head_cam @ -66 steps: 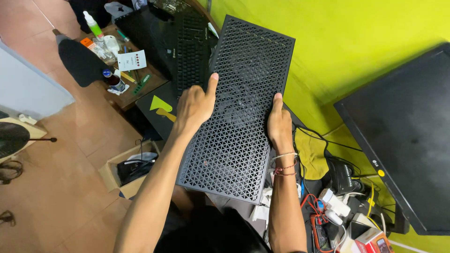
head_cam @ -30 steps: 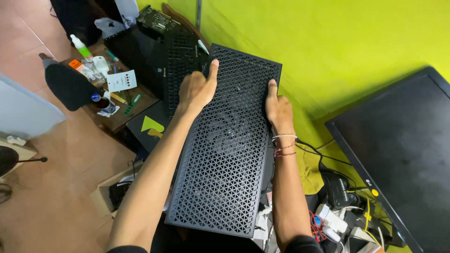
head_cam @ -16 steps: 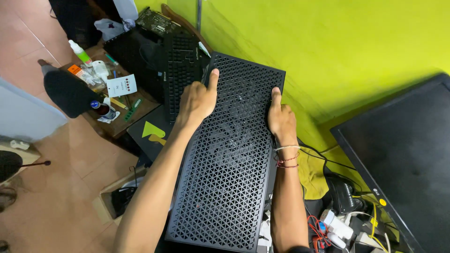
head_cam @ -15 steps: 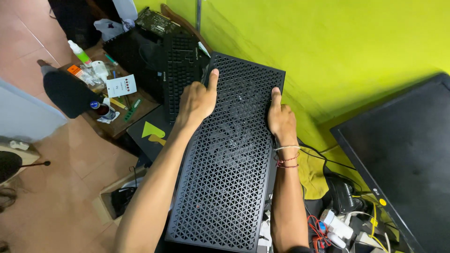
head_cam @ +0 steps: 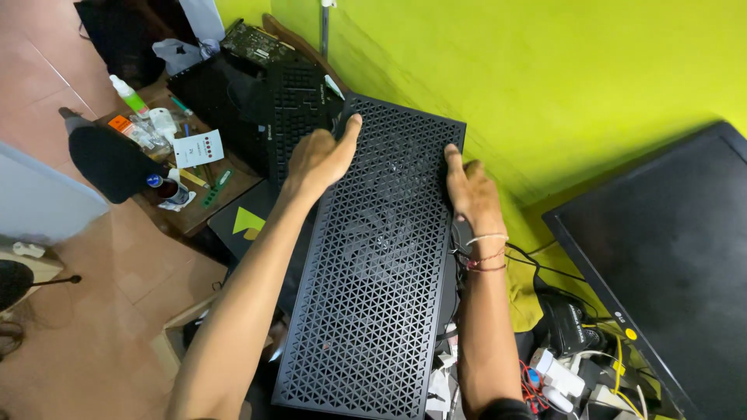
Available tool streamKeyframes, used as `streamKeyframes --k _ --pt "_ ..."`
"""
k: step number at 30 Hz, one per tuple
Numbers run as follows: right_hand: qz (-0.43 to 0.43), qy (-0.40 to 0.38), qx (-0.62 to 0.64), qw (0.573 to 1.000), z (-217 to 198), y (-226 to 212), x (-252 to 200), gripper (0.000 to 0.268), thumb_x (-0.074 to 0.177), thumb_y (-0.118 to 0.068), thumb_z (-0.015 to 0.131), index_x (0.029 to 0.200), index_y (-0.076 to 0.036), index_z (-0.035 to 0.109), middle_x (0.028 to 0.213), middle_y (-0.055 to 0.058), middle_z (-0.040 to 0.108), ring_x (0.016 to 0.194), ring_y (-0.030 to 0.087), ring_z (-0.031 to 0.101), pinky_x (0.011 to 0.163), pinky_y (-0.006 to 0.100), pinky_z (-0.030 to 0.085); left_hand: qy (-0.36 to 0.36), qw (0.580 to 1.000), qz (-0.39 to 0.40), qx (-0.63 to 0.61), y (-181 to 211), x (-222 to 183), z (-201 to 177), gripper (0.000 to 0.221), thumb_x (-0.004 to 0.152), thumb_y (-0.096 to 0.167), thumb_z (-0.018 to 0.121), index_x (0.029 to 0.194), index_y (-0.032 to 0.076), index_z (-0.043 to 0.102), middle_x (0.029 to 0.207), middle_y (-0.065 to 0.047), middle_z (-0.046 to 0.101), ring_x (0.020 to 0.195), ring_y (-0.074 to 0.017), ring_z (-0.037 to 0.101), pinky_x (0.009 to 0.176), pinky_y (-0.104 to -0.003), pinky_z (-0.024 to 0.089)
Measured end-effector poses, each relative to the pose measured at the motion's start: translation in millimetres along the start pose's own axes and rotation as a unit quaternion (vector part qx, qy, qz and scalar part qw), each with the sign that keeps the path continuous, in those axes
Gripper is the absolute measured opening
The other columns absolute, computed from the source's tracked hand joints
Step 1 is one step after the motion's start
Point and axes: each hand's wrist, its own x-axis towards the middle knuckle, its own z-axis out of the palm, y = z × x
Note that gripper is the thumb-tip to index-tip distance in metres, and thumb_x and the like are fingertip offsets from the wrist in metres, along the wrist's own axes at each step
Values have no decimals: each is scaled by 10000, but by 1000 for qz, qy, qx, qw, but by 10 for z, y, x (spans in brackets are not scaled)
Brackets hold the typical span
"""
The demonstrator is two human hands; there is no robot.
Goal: Repairing a desktop computer by inspecting the GPU, case panel, and managing internal wiring
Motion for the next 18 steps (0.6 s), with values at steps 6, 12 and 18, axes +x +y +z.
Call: streamKeyframes --k 6,12,18 --pt "-75 65 157 983 78 80 813 744 851 -565 267 1244 59 357 1243 294 373 1212 392 306 981 471 263 33 998 35 -38 239 549 36 797 789 641 212 1175 -29 408 1132 -269 482 1122 -381 435 895 -488 358" --pt "-39 76 67 994 152 28 1133 627 768 -500 354 1014 28 588 1053 247 548 1101 368 450 924 448 341 43 998 -11 -45 207 900 215 713 796 594 213 1169 24 419 1144 -203 503 1130 -316 449 910 -445 363" --pt "-49 109 40 992 279 142 1454 574 786 -434 329 997 27 597 1031 220 569 1065 362 484 926 427 355 70 995 -14 -69 150 965 265 576 797 443 228 1076 30 516 1035 -163 571 1032 -313 528 849 -441 425"
